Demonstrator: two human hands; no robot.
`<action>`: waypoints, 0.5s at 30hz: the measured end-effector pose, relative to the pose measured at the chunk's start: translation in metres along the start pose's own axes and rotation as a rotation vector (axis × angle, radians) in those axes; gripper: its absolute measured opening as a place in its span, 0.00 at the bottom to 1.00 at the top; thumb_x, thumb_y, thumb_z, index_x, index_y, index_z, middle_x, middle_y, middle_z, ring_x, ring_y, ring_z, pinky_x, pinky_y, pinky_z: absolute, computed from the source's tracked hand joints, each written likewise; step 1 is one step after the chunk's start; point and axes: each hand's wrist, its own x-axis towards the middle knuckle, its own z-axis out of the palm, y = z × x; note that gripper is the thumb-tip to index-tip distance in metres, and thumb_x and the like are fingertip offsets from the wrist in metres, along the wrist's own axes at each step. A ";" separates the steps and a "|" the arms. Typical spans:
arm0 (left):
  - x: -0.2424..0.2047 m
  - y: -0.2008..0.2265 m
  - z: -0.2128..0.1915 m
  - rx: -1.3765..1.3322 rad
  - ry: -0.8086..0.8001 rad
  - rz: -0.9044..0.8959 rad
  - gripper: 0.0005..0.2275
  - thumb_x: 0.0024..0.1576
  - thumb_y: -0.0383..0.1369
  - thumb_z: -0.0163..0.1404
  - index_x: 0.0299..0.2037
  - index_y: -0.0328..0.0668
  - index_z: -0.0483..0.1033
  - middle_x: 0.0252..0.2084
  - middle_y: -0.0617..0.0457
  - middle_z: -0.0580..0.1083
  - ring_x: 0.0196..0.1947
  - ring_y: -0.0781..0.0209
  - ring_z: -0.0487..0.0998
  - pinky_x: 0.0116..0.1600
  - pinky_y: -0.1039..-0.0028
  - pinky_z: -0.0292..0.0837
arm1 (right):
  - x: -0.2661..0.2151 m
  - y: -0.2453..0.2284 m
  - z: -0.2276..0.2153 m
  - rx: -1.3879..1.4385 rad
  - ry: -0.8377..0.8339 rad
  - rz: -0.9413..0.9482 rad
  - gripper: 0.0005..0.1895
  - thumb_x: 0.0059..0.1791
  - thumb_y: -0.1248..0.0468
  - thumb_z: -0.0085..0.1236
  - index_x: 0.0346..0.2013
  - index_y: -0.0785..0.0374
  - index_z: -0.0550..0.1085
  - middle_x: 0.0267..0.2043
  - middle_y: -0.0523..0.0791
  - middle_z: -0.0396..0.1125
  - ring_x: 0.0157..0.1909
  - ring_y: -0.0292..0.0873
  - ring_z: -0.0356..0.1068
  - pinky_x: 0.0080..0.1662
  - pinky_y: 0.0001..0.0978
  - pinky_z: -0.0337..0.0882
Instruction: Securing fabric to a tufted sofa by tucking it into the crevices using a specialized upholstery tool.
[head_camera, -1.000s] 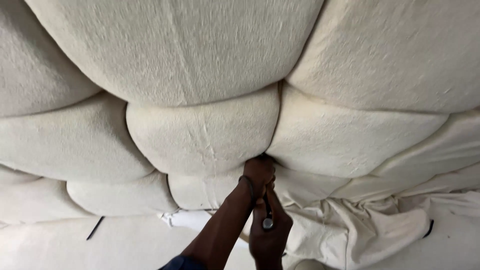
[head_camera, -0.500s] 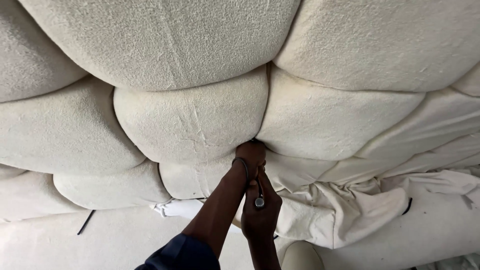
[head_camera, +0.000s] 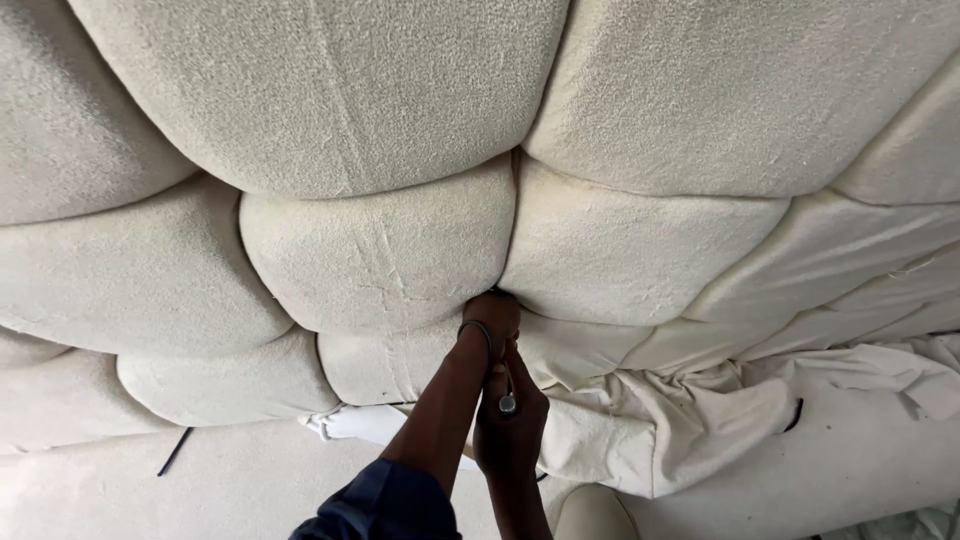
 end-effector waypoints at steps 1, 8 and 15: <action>0.001 0.001 0.000 0.002 0.002 -0.003 0.10 0.64 0.43 0.66 0.44 0.48 0.92 0.45 0.52 0.89 0.48 0.54 0.90 0.50 0.63 0.85 | 0.001 -0.002 0.000 0.004 -0.001 -0.002 0.32 0.63 0.47 0.38 0.74 0.58 0.77 0.71 0.51 0.79 0.68 0.56 0.81 0.60 0.44 0.80; 0.011 0.001 -0.004 -0.036 -0.063 -0.039 0.07 0.63 0.37 0.64 0.45 0.48 0.93 0.46 0.50 0.89 0.47 0.52 0.90 0.46 0.60 0.86 | 0.001 -0.009 -0.003 0.024 -0.014 0.025 0.35 0.62 0.43 0.33 0.72 0.54 0.79 0.51 0.47 0.85 0.47 0.50 0.84 0.47 0.44 0.76; 0.002 0.005 -0.017 0.033 -0.086 0.008 0.06 0.62 0.33 0.62 0.44 0.47 0.93 0.45 0.50 0.89 0.47 0.51 0.91 0.46 0.59 0.86 | 0.005 -0.024 -0.018 0.086 -0.153 0.245 0.24 0.58 0.52 0.48 0.64 0.50 0.81 0.38 0.42 0.82 0.39 0.41 0.77 0.43 0.39 0.74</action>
